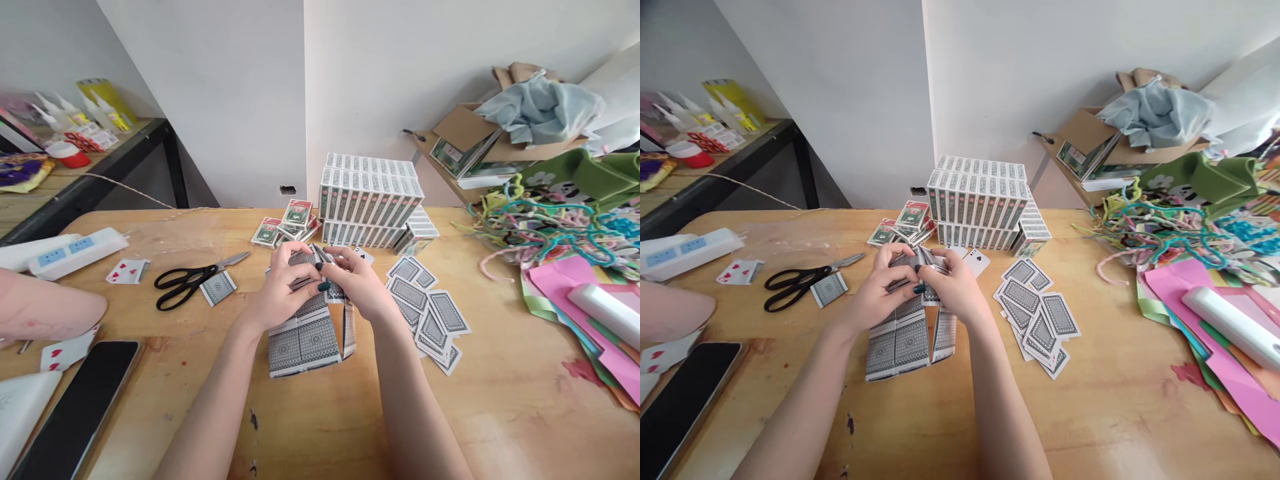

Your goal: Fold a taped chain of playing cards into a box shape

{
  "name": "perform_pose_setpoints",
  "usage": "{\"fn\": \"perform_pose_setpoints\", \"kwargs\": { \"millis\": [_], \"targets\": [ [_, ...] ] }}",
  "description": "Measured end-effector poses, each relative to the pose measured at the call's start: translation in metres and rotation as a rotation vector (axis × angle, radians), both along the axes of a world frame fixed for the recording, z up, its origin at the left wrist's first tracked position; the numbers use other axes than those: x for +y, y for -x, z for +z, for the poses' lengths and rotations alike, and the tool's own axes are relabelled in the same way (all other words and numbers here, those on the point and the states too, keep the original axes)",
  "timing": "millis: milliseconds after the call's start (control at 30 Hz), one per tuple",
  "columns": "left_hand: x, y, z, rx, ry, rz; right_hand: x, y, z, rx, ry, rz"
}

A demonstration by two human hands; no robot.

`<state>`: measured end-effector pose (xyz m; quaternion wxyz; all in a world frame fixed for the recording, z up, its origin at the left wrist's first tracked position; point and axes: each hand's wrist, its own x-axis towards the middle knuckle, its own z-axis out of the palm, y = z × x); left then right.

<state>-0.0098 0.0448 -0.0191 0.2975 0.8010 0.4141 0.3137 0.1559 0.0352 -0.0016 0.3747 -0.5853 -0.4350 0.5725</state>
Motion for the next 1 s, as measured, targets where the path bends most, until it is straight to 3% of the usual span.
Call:
{"fn": "perform_pose_setpoints", "kwargs": {
  "millis": [200, 533, 1000],
  "targets": [
    [0.000, -0.001, -0.002, 0.014, -0.044, 0.022, -0.001, 0.000, 0.006, -0.058, -0.003, 0.003],
    [0.000, 0.001, -0.003, -0.049, -0.061, -0.010, 0.000, 0.002, -0.003, -0.084, -0.034, -0.010],
    [0.005, 0.010, -0.012, -0.171, -0.067, -0.066, 0.000, -0.014, 0.003, 0.280, 0.060, 0.063]
  ]
}}
